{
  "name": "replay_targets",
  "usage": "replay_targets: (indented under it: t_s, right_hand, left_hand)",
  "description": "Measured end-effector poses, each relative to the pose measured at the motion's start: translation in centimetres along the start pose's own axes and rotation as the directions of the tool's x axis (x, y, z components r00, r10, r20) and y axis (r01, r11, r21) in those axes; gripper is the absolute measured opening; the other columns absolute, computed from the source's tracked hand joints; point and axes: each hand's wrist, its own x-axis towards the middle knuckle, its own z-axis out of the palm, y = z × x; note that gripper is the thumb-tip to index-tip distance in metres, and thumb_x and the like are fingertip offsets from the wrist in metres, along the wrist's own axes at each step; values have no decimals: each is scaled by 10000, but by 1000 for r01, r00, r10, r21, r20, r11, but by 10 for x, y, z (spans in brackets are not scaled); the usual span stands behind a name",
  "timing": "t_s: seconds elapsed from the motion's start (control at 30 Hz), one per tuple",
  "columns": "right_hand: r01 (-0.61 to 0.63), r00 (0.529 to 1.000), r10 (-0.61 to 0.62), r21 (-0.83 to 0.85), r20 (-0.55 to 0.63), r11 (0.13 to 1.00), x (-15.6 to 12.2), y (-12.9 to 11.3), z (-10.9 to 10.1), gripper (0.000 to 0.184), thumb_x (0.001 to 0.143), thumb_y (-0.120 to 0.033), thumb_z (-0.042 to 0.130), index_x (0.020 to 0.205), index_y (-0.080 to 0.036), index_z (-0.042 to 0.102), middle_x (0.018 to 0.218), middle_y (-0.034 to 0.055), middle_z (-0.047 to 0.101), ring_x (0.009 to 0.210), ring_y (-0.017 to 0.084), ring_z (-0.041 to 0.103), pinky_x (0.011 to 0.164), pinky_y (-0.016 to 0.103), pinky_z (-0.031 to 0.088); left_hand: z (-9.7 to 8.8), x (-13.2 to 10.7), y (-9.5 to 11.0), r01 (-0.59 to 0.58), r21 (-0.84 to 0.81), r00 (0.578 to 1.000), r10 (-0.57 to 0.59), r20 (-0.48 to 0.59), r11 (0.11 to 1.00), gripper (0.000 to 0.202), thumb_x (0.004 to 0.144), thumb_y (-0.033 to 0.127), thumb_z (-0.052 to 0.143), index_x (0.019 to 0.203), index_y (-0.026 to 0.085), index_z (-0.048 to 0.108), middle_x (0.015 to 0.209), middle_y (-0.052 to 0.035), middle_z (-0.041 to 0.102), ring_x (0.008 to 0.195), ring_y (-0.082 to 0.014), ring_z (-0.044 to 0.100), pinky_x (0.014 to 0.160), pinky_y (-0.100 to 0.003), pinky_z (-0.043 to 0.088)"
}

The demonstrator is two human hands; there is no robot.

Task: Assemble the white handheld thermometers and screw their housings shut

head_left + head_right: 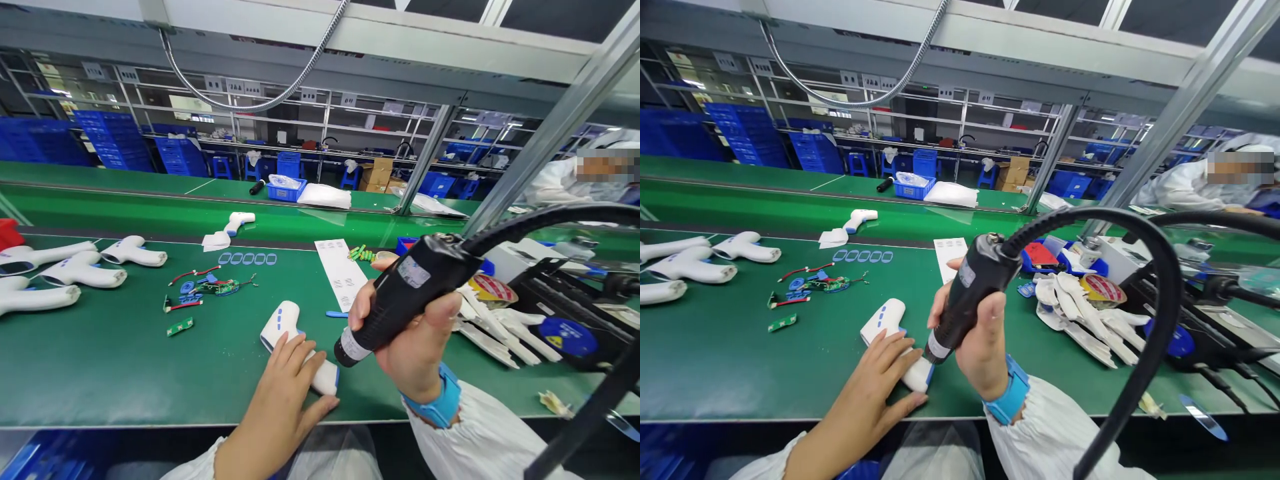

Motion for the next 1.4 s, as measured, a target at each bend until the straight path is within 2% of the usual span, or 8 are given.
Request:
replay_targets:
  t_s: [0.23, 0.43, 0.6, 0.93, 1.1, 1.23, 1.3, 1.4]
  right_hand:
    - [-61, 998, 60, 27, 33, 998, -3, 8, -1, 562, 780, -730, 401, 1051, -247, 494, 599, -22, 544, 452, 141, 481, 425, 256, 382]
    - [-110, 992, 108, 32, 69, 993, -1, 12, -2, 539, 763, -728, 437, 952, -233, 538, 603, -10, 542, 472, 151, 491, 416, 264, 376]
    - [-89, 990, 91, -20, 105, 996, -2, 14, -4, 621, 750, -750, 433, 1033, -204, 524, 624, -11, 557, 468, 134, 499, 406, 244, 397]
    - [-91, 989, 91, -5, 121, 996, -3, 18, 0, 589, 749, -761, 417, 909, -207, 536, 602, -19, 546, 471, 132, 502, 428, 242, 389]
    - [25, 997, -23, -26, 74, 999, -1, -5, -2, 594, 770, -741, 411, 999, -206, 526, 654, -3, 555, 507, 149, 516, 455, 272, 409]
    - [82, 991, -59, -199, 120, 977, 3, -41, -22, 482, 798, -589, 558, 1119, -239, 473, 779, 5, 559, 658, 169, 548, 596, 309, 479]
    - [99, 981, -26, -381, 190, 919, 3, -57, -39, 388, 809, -410, 634, 1123, -261, 463, 854, 16, 560, 760, 185, 561, 673, 325, 500]
    - [123, 965, 60, -642, 257, 757, -1, -69, -70, 323, 781, -260, 666, 1050, -254, 486, 935, 40, 563, 879, 219, 567, 782, 368, 504]
  left_hand:
    - [1, 1, -1, 1, -6, 999, -1, 36, 1000, 414, 846, 406, 552, 1202, 199, 516, 1208, -113, 552, 1210, -312, 430, 1047, -604, 298]
    - [1, 1, -1, 16, -38, 1000, -15, 23, 999, 402, 840, 395, 565, 1195, 210, 520, 1205, -113, 547, 1209, -310, 427, 1055, -606, 277]
    - [1, 1, 0, 18, -61, 1000, -17, 20, 998, 410, 838, 381, 570, 1206, 214, 504, 1212, -113, 535, 1216, -309, 414, 1062, -604, 263]
    - [-2, 1, 1, 36, -70, 999, -35, 18, 997, 394, 828, 361, 585, 1187, 218, 506, 1208, -95, 526, 1212, -285, 412, 1082, -575, 239]
    - [-2, 4, 7, 18, -19, 1000, -18, 5, 1000, 390, 829, 391, 570, 1170, 217, 495, 1201, -121, 516, 1209, -309, 409, 1055, -598, 255]
    - [10, 12, 16, 17, 80, 1000, -16, -4, 997, 476, 789, 499, 580, 1127, 172, 506, 1124, -138, 535, 1181, -345, 416, 1034, -629, 250]
    - [18, 15, 20, 34, 128, 999, -30, -33, 991, 314, 819, 392, 557, 1024, 155, 537, 1027, -117, 554, 1100, -321, 469, 1030, -629, 246]
    - [27, 16, 23, 77, 165, 994, -63, -88, 983, 73, 826, 182, 481, 862, 169, 542, 877, -53, 553, 928, -247, 521, 1026, -607, 260]
